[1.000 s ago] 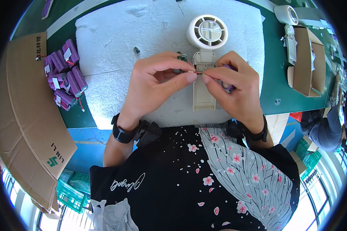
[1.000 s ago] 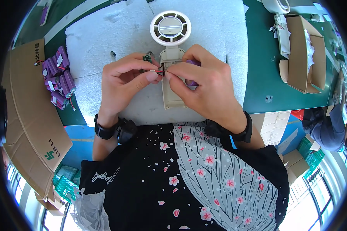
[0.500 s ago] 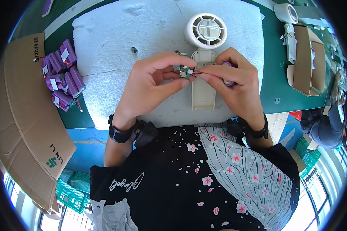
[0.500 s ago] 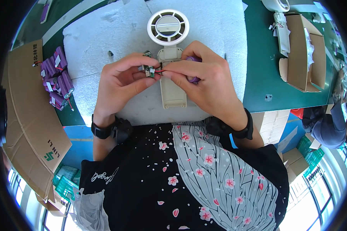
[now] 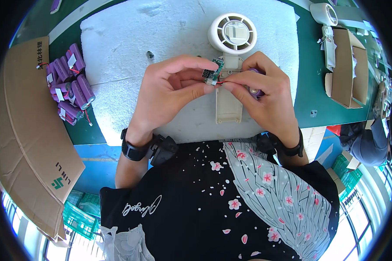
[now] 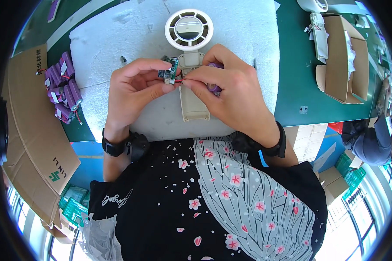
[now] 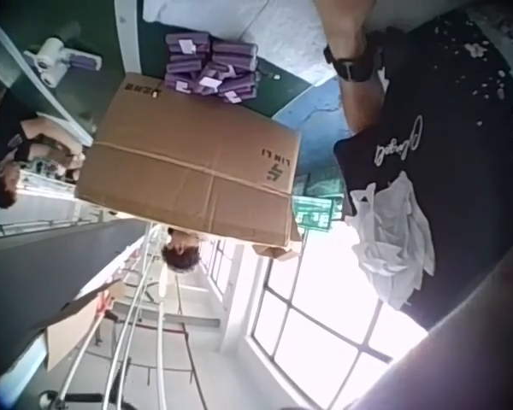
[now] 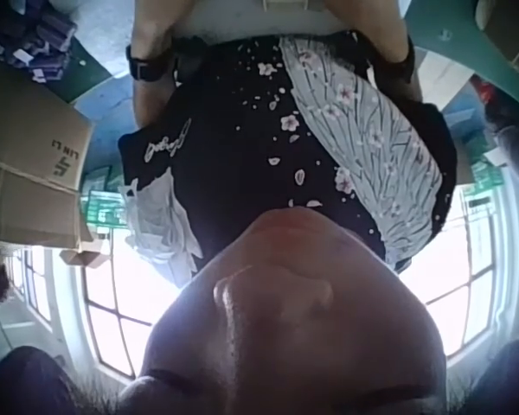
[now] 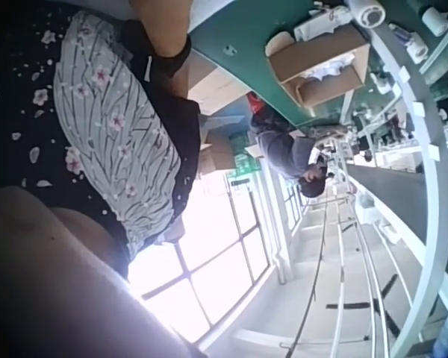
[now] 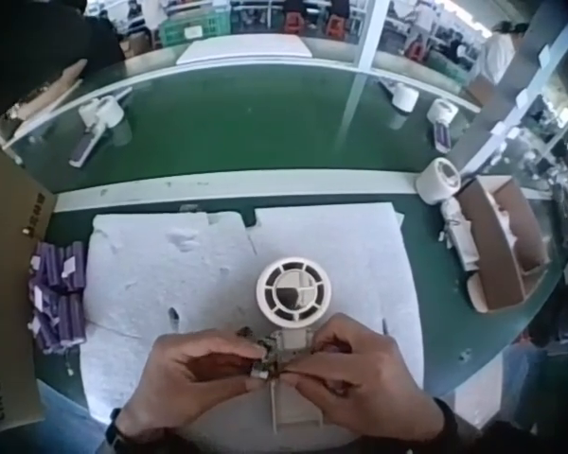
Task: The person connects a circuit board to a battery pack, tests it by pressing a button, and fits the components into a plastic fan housing. They then set the assembly aside and repeat the process with a second battery pack and fan housing.
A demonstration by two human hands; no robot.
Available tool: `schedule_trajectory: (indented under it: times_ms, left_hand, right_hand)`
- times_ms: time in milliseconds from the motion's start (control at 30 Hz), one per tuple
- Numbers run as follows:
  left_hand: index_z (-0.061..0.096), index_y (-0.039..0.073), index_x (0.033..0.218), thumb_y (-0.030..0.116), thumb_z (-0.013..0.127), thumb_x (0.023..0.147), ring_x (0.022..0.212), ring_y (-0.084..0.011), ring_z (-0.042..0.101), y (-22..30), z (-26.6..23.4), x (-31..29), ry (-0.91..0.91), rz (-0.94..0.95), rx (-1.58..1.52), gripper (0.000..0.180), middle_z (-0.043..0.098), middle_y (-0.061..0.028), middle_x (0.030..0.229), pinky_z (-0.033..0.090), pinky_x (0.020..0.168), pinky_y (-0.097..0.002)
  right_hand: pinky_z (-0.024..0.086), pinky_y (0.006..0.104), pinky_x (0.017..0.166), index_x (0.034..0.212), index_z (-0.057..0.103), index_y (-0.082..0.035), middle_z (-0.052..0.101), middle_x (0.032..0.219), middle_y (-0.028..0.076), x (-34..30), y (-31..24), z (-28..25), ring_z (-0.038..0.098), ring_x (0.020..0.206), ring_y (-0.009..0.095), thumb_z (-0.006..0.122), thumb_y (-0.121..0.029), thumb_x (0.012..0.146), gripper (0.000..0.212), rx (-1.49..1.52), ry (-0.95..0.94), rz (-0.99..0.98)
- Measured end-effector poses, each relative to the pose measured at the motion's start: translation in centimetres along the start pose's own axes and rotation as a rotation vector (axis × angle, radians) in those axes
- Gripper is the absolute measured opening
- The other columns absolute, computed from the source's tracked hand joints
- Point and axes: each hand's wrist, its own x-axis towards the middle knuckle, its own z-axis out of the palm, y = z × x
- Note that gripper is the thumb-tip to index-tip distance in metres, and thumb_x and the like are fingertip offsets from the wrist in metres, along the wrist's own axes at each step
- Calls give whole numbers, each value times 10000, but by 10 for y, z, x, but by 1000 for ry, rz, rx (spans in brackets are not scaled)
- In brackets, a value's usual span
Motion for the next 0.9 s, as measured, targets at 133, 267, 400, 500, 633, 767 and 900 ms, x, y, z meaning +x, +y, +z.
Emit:
schedule_trajectory:
  times_ms: [133,267,400,500,633,767,900]
  left_hand:
    - [641,-18,1099,-101,659,813,944,-139,644,0,4,0,41,51,-31,298,645,-96,1080,549,840,-256]
    - [655,-1,1112,-117,641,808,931,-136,645,1,4,1,39,127,84,325,645,-84,1066,553,836,-255]
    - [663,24,1134,-133,621,787,894,-145,652,4,5,2,37,153,193,383,645,-92,1050,556,828,-259]
    - [658,40,1157,-135,610,763,858,-151,658,3,7,5,45,276,289,433,647,-99,1041,554,801,-255]
    - [660,32,1138,-113,630,758,829,-157,664,5,8,7,24,325,459,408,656,-102,1015,554,760,-247]
    - [659,26,1127,-91,653,752,803,-153,669,1,12,5,99,296,379,393,669,-97,984,552,726,-242]
    - [673,21,1090,-77,670,741,788,-148,671,-1,11,6,121,279,340,363,679,-93,966,556,720,-245]
  right_hand:
    - [388,264,550,840,714,-28,519,776,53,0,1,0,512,643,150,760,-49,735,117,15,5,1]
    - [391,264,548,815,703,-22,526,781,55,0,1,1,517,644,150,757,-43,735,99,36,4,-29]
    - [399,261,549,814,692,-14,550,808,63,-1,3,0,527,651,151,760,-31,724,114,21,-24,-70]
    - [414,258,554,863,687,-17,569,833,69,-2,4,0,535,660,154,767,-27,710,173,-50,-66,-101]
    - [462,257,581,985,669,-29,598,878,78,1,-5,8,578,694,176,775,-16,690,314,24,126,12]
    - [504,264,617,1075,645,-55,619,915,85,3,-2,8,621,737,197,782,-14,681,419,-51,140,-123]
    - [523,272,638,1059,659,-60,634,950,97,1,1,7,647,775,210,793,-18,674,410,-123,115,-128]
